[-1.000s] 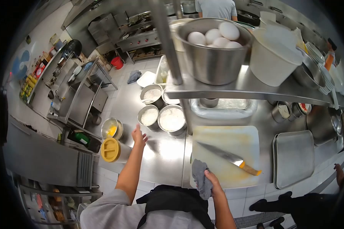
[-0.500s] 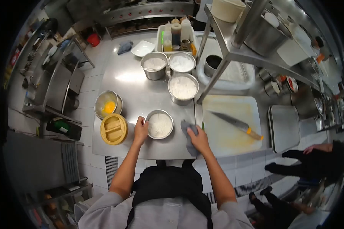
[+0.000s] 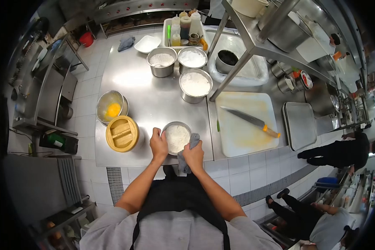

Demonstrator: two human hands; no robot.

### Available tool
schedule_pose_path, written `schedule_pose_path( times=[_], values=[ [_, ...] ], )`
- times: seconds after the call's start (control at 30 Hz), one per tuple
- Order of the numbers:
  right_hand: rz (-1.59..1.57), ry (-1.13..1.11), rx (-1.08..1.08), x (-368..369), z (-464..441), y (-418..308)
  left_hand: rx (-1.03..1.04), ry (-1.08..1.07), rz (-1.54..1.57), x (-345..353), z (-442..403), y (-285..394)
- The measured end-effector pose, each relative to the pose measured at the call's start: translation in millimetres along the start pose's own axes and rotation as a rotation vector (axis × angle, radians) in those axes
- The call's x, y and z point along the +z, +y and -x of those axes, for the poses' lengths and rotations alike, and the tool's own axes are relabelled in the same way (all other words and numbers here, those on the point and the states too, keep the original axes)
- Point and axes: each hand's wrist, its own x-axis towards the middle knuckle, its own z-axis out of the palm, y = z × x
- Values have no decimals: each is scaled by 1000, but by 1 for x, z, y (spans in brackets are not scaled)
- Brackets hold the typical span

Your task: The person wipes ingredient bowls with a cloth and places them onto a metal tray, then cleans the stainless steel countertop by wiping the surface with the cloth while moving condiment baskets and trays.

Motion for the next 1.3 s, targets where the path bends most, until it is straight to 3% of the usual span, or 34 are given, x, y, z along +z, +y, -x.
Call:
schedule_pose_path(
  times=[0.1,0.17,0.23,0.33,0.37,0.43,0.5,0.57,0.63,0.7,0.77,0.83,0.9,0.97,1.03,1.1,1.2,1.3],
  values=[
    [18,1,-22,-7,-11,-2,59,31,-83,-2,-3,1],
    [176,-133,-145,-21,-27,-3,60,-227,-297,-21,-9,13],
    [204,-210,-224,-32,-49,-15,105,-214,-434,-28,-22,35],
    [230,-389,-431,-34,-83,-30,471,-394,-342,-13,-55,34],
    [229,-478,-562,-34,-93,-32,471,-396,-344,-1,-63,22],
    [210,-466,-543,-40,-97,-39,380,-554,-230,12,-71,22],
    [198,-472,-503,-36,-86,-32,362,-511,-204,16,-64,20],
    [185,-84,-336,-22,-56,-14,164,-401,-215,14,-52,27],
    [114,-16,-201,-16,-21,2,113,-350,-242,20,-37,21],
    [-3,47,41,-18,-1,4,5,-170,-236,22,-22,21],
    [-13,-26,55,-30,-9,1,-22,-190,-216,19,-25,18],
    [180,-244,-38,-43,-31,-8,157,-298,-354,9,-33,27],
    [222,-297,-132,-47,-62,-15,248,-337,-333,9,-48,42],
    [365,-437,-435,-46,-84,-25,330,-639,-379,16,-64,51],
    [340,-408,-437,-43,-87,-22,344,-637,-338,28,-63,41],
    [312,-370,-423,-41,-80,-18,279,-545,-240,33,-58,32],
    [153,-96,-34,-41,-25,-12,106,-414,-242,26,-41,38],
    [142,-185,58,-48,-20,-11,46,-328,-309,23,-27,34]
  ],
)
